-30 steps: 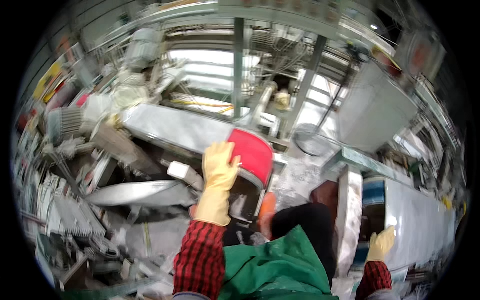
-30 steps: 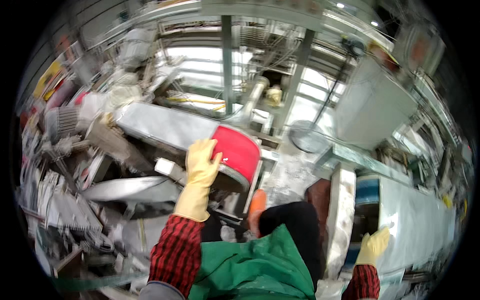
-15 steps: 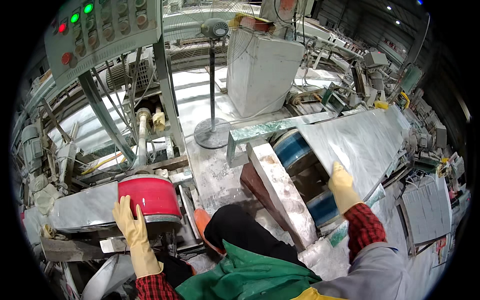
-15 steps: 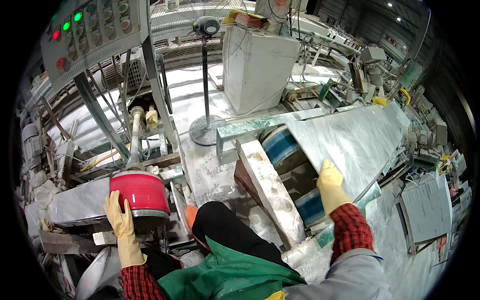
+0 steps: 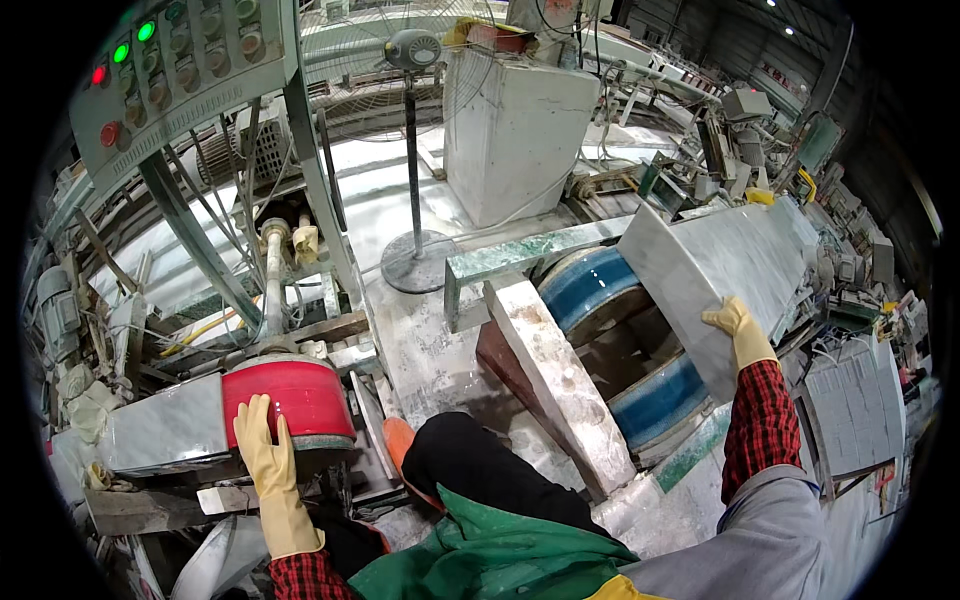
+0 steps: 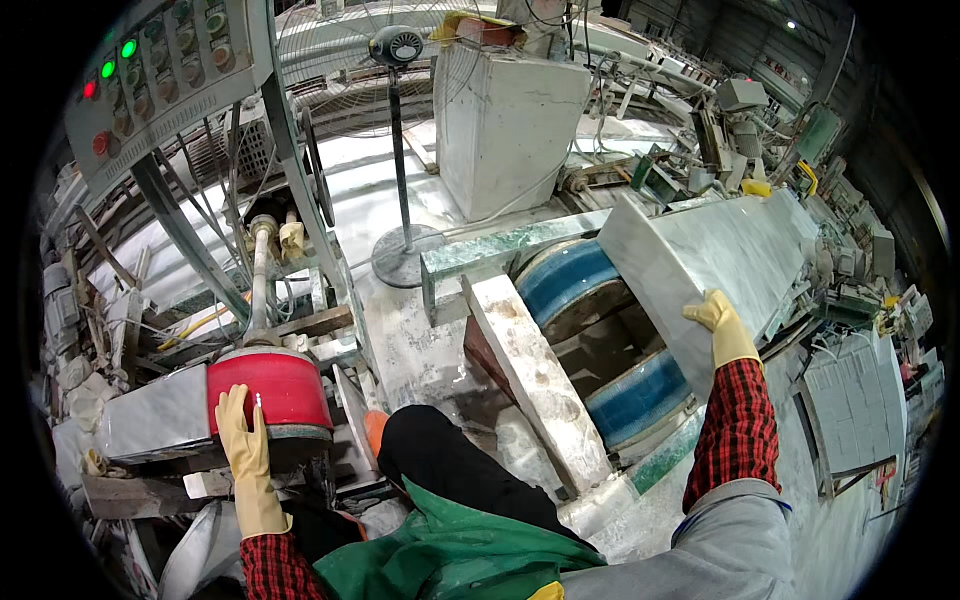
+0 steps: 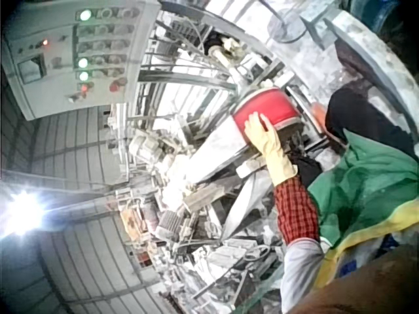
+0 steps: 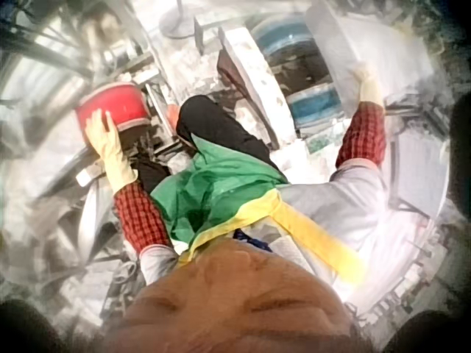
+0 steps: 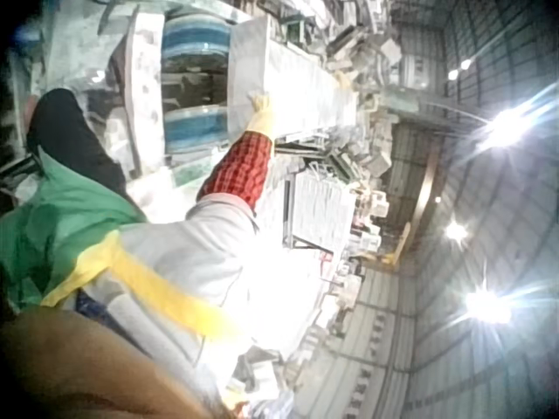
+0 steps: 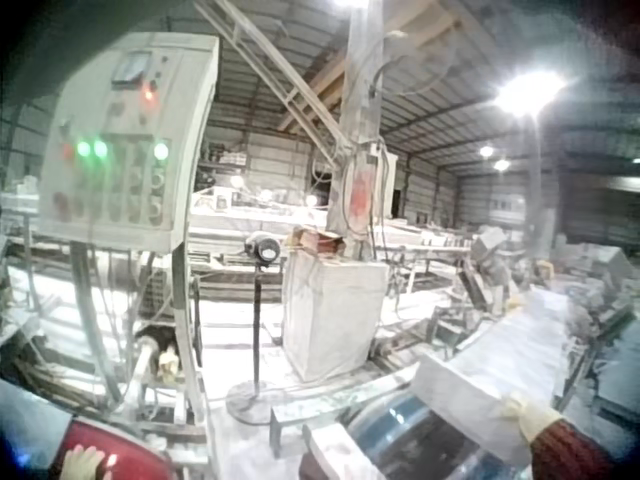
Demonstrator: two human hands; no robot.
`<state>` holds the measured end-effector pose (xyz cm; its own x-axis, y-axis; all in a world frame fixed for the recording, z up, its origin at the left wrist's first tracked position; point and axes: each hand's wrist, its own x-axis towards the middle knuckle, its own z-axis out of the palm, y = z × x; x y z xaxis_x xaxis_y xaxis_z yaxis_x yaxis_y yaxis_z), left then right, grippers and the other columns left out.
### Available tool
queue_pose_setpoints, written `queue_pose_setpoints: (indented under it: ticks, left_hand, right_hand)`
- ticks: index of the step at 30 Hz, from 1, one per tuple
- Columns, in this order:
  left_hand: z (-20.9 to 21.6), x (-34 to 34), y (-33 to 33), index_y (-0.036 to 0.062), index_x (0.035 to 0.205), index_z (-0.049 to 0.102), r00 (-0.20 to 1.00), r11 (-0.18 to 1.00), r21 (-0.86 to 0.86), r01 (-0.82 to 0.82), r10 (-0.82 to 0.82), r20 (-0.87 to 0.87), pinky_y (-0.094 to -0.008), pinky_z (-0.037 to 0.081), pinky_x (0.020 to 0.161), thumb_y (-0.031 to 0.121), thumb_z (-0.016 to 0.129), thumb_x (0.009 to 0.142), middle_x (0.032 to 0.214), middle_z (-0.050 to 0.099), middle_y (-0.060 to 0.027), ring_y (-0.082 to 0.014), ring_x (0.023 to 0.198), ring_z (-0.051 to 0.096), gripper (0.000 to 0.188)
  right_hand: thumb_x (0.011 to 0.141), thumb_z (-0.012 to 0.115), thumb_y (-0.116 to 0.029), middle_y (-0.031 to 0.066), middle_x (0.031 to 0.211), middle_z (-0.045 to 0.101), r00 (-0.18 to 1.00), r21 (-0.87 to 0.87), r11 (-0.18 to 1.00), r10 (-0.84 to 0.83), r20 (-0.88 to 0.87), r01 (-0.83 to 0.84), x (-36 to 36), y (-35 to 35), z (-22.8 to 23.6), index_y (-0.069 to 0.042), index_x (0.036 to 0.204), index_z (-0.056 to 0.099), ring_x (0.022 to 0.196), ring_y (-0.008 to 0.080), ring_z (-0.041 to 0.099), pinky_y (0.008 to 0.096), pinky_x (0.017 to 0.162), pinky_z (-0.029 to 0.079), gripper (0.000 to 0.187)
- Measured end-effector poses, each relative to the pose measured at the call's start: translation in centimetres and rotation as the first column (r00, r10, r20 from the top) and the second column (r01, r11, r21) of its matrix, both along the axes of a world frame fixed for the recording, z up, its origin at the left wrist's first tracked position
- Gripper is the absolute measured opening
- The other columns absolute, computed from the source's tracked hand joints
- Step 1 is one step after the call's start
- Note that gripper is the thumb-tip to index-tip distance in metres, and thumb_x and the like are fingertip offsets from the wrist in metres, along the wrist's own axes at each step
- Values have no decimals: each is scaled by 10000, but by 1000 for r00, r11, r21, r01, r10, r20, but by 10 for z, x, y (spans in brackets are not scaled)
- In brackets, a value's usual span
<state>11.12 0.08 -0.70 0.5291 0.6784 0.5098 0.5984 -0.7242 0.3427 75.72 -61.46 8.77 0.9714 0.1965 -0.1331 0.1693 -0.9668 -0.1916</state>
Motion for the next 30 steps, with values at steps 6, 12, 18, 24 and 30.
queue_pose_setpoints:
  ticks: [6, 12, 18, 24, 30]
  left_hand:
    - [8, -13, -1, 80, 1331, 598, 999, 999, -23, -49, 49, 3, -482, 289, 1168, 91, 681, 887, 1372, 585, -182, -401, 1345, 463, 452]
    - [4, -8, 1, 83, 1324, 604, 999, 998, -53, -42, 42, 13, -480, 284, 1172, 94, 681, 890, 1376, 584, -177, -392, 1349, 463, 440]
    - [1, -4, 2, 88, 1325, 603, 999, 998, -44, -38, 39, 24, -480, 288, 1170, 100, 683, 892, 1372, 588, -173, -388, 1342, 474, 441]
    - [12, -19, 0, 82, 1329, 601, 997, 997, -27, -79, 79, -6, -478, 284, 1173, 115, 676, 904, 1374, 586, -172, -383, 1347, 469, 433]
    - [3, -12, 3, 82, 1332, 599, 998, 998, -31, -56, 56, 7, -481, 282, 1174, 121, 672, 911, 1374, 587, -169, -384, 1347, 468, 429]
  right_hand:
    - [711, 819, -448, 196, 879, 710, 997, -17, 997, 74, -18, -75, -26, 43, 13, 73, 1065, 682, 809, 288, 690, 417, 735, 540, 645]
    - [710, 830, -396, 169, 854, 710, 1000, -66, 998, 16, -15, -16, -34, 41, 22, 56, 1022, 696, 801, 250, 685, 395, 714, 536, 566]
    - [719, 841, -322, 157, 875, 709, 998, 117, 991, 62, -19, -60, -32, 28, 18, 60, 1075, 690, 823, 235, 681, 397, 730, 537, 544]
    - [855, 734, -368, 115, 963, 727, 951, -337, 891, 306, -55, -306, -8, 43, -7, -115, 1058, 723, 845, 269, 693, 413, 729, 540, 324]
    - [911, 619, -329, 84, 1034, 703, 933, -272, 893, 327, -149, -357, 75, -29, -66, -205, 1116, 683, 913, 279, 691, 390, 750, 551, 248]
